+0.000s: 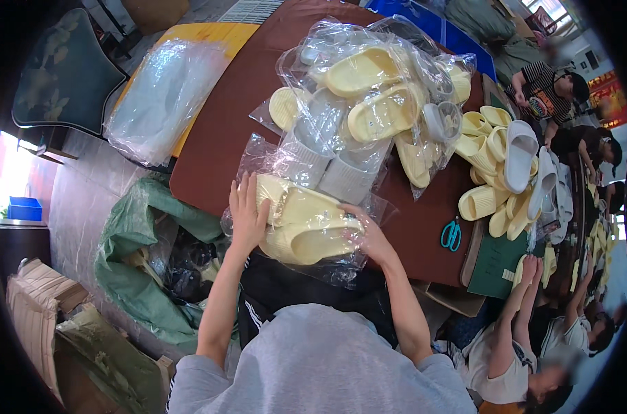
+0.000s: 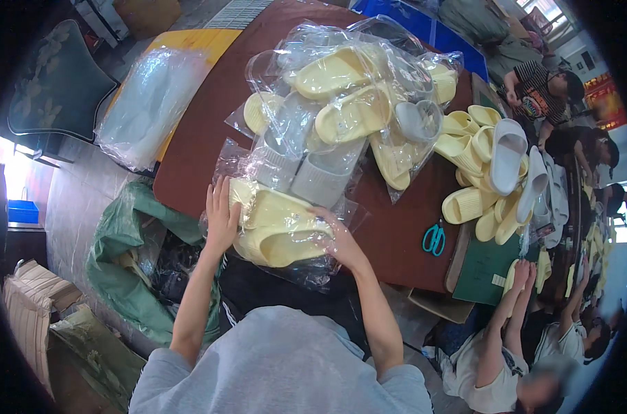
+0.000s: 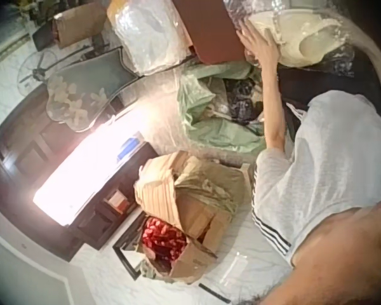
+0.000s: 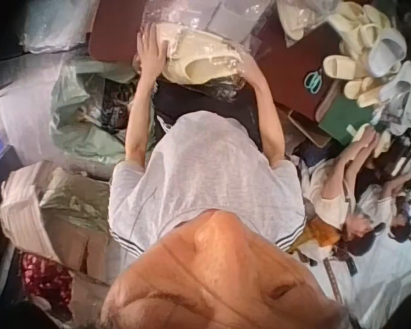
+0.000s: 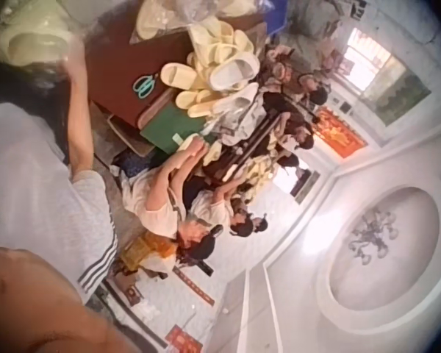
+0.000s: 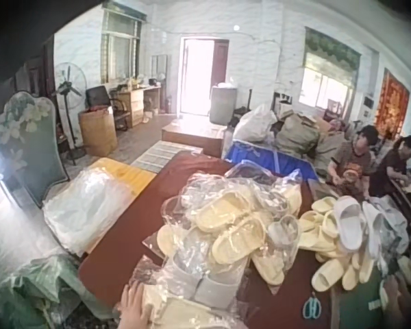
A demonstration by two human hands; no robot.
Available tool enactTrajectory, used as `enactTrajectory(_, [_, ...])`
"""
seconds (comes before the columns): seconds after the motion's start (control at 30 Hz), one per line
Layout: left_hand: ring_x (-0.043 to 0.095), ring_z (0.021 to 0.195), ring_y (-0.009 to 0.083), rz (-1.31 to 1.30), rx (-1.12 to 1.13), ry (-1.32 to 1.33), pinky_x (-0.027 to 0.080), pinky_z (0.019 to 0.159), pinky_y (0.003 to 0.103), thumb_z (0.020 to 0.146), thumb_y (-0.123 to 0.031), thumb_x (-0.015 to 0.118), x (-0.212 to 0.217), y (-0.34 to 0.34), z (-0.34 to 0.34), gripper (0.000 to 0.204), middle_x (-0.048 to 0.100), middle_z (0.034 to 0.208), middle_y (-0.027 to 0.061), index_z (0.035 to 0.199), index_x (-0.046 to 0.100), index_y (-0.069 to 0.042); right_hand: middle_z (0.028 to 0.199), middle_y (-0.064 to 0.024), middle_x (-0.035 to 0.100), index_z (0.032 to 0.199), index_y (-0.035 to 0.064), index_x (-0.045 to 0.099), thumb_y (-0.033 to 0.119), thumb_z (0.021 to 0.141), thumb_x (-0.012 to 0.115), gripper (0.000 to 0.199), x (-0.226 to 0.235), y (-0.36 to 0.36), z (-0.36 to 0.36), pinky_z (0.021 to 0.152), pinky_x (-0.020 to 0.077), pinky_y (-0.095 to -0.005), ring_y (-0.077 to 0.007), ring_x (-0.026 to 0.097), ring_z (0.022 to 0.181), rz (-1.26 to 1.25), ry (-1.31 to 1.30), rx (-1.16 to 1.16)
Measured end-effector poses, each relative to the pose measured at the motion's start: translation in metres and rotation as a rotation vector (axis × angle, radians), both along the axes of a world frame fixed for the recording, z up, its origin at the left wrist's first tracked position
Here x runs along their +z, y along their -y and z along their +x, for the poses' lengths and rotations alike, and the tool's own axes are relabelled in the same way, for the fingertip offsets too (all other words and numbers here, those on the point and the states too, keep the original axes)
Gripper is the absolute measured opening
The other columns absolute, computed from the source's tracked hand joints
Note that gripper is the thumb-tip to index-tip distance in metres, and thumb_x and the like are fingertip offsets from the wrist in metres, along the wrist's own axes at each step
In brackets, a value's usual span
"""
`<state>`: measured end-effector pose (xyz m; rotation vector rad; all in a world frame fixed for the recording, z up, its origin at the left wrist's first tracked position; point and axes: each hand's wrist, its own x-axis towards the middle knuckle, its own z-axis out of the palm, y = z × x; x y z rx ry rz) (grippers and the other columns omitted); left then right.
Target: The person packages pairs of slippers into plastic bags by hand and places the packaged slippers on the table.
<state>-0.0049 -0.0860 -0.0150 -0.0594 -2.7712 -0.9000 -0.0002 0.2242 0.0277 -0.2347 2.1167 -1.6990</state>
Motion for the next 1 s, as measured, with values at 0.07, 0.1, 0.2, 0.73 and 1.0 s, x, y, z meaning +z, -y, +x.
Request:
enactTrajectory(0.07, [0.023,0.143,0.0448,-0.007,0.026,-0.014,0.019,0.118,0.051,0.099,-0.03,0.05,0.0,-0.008,0.001,0.06,0.029,0.157,0.0199,0.152,0.031,-0.007,0.136,-0.0106,0.054,0.135,0.0075,0.055,0.011,0.088,0.069,0.049,0.006,0.001,-0.01,0.105,0.0392,-0.0318,-0.0204,0.051,0.123,-0.056,0.122,0.008])
enactTrajectory(0.1, [0.024,0.143,0.0448,0.022,0.058,0.004,0.019,0.118,0.051,0.1,-0.029,0.049,-0.002,-0.011,0.002,0.06,0.029,0.157,0.0199,0.152,0.032,-0.007,0.134,-0.0087,0.055,0.135,0.0061,0.055,0.012,0.089,0.069,0.048,0.008,0.0,-0.012,0.104,0.0389,-0.0294,-0.0177,0.051,0.121,-0.113,0.244,0.017])
enactTrajectory(0.2, [0.027,0.141,0.0444,0.062,0.07,0.046,0.021,0.117,0.05,0.101,-0.03,0.048,-0.003,-0.018,0.006,0.058,0.03,0.156,0.0202,0.152,0.033,-0.007,0.124,-0.0064,0.061,0.126,0.005,0.063,0.012,0.088,0.07,0.04,0.009,-0.01,-0.013,0.098,0.0425,-0.0279,-0.0149,0.055,0.112,-0.034,0.196,0.055])
enactTrajectory(0.73, [0.049,0.118,0.0387,0.031,-0.127,0.084,0.044,0.098,0.044,0.085,-0.019,0.072,0.024,-0.041,0.012,0.059,0.038,0.143,0.0215,0.141,0.053,-0.016,0.135,-0.0087,0.058,0.131,0.0046,0.062,0.009,0.086,0.071,0.046,-0.025,-0.083,0.032,0.105,0.0403,-0.0306,-0.0172,0.052,0.122,-0.172,0.238,-0.153])
enactTrajectory(1.0, [0.063,0.089,0.017,0.815,0.182,0.427,0.051,0.08,0.029,0.099,-0.023,0.059,0.009,-0.01,-0.013,0.049,0.064,0.111,0.0153,0.14,0.042,-0.002,0.134,-0.0099,0.06,0.128,0.0039,0.064,0.003,0.081,0.071,0.048,-0.01,-0.11,0.044,0.104,0.0417,-0.0316,-0.0187,0.053,0.123,-0.067,0.099,-0.239])
